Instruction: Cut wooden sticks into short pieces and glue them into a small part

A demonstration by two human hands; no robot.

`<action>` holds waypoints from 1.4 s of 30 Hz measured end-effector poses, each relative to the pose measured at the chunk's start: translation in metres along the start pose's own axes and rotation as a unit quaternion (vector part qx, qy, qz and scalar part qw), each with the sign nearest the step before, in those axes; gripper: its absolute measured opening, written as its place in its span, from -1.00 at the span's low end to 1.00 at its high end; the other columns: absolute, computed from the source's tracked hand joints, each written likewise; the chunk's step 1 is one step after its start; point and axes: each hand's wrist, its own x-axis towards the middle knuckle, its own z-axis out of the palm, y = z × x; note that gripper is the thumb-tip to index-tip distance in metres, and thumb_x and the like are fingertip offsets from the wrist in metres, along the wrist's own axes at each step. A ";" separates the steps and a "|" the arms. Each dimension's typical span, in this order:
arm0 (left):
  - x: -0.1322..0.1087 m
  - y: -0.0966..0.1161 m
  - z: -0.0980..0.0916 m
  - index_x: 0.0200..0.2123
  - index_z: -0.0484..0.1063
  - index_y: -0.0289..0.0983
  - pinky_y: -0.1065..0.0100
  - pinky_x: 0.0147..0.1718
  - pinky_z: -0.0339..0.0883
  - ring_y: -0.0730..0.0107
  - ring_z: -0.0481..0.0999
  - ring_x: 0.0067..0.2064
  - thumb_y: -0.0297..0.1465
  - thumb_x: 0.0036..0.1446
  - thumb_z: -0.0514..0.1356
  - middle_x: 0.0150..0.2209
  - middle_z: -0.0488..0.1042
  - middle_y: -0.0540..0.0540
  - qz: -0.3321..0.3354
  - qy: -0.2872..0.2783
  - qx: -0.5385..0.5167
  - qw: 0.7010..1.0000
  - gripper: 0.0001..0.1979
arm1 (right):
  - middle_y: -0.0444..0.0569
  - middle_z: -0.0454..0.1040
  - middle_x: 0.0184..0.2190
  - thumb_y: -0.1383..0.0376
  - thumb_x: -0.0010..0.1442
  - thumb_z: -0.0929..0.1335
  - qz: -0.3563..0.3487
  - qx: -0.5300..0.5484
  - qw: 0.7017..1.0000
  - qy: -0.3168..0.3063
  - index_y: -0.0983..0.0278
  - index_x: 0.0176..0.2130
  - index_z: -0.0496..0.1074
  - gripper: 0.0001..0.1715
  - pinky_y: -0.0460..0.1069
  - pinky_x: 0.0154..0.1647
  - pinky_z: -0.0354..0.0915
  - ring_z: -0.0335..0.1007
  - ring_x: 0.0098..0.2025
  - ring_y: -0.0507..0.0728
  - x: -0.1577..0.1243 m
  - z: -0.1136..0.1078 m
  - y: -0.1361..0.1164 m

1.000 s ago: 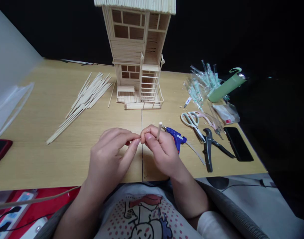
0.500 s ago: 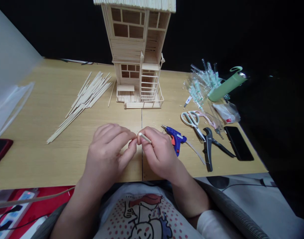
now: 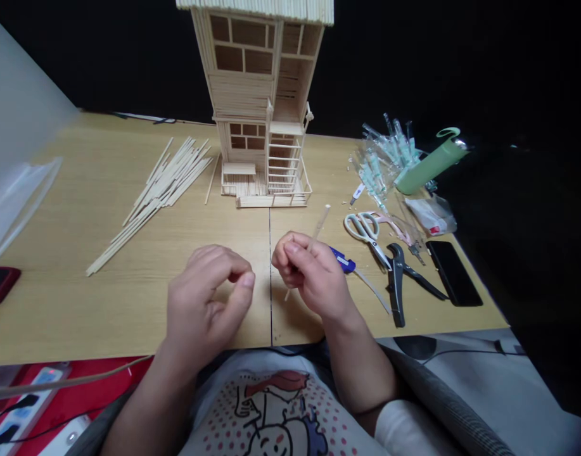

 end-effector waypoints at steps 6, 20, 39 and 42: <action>-0.003 -0.006 0.001 -0.37 0.37 -0.21 0.29 -0.22 0.31 0.44 0.46 -0.32 -0.53 0.31 0.17 -0.41 0.44 0.04 -0.038 0.010 -0.027 0.999 -0.82 | -0.28 0.12 -0.61 0.12 0.36 0.37 0.041 0.170 0.984 -0.025 0.26 -0.52 0.22 -0.51 -0.15 -0.65 -0.28 -0.26 -0.65 -0.12 0.004 0.003 0.001; -0.001 0.000 0.011 -0.23 0.46 -0.19 0.33 -0.15 0.36 0.42 0.51 -0.21 -0.53 0.28 0.24 -0.29 0.52 0.03 -0.044 0.016 -0.052 0.998 -0.89 | -0.23 0.29 -0.60 0.23 0.16 0.33 0.086 0.180 0.980 -0.013 0.29 -0.44 0.43 -0.80 -0.14 -0.67 -0.25 -0.20 -0.67 -0.11 0.004 0.003 0.005; -0.017 -0.050 0.053 -0.18 0.59 -0.22 0.35 -0.32 0.41 0.41 0.51 -0.38 -0.19 0.34 0.21 -0.35 0.57 -0.01 -0.215 0.043 -0.092 0.971 -0.76 | -0.03 0.58 -0.27 0.10 0.39 0.37 -0.112 -0.186 0.964 0.153 0.25 -0.19 0.57 -0.71 -0.07 -0.36 0.35 0.48 -0.32 0.05 -0.035 -0.014 -0.015; -0.018 -0.042 0.059 -0.20 0.61 -0.18 0.34 -0.28 0.42 0.36 0.56 -0.29 -0.26 0.27 0.28 -0.28 0.60 -0.03 -0.150 -0.014 -0.095 0.984 -0.85 | -0.04 0.59 -0.26 0.22 0.29 0.44 -0.119 -0.231 0.956 0.138 0.25 -0.23 0.56 -0.86 -0.04 -0.19 0.39 0.51 -0.17 0.11 -0.035 -0.019 -0.015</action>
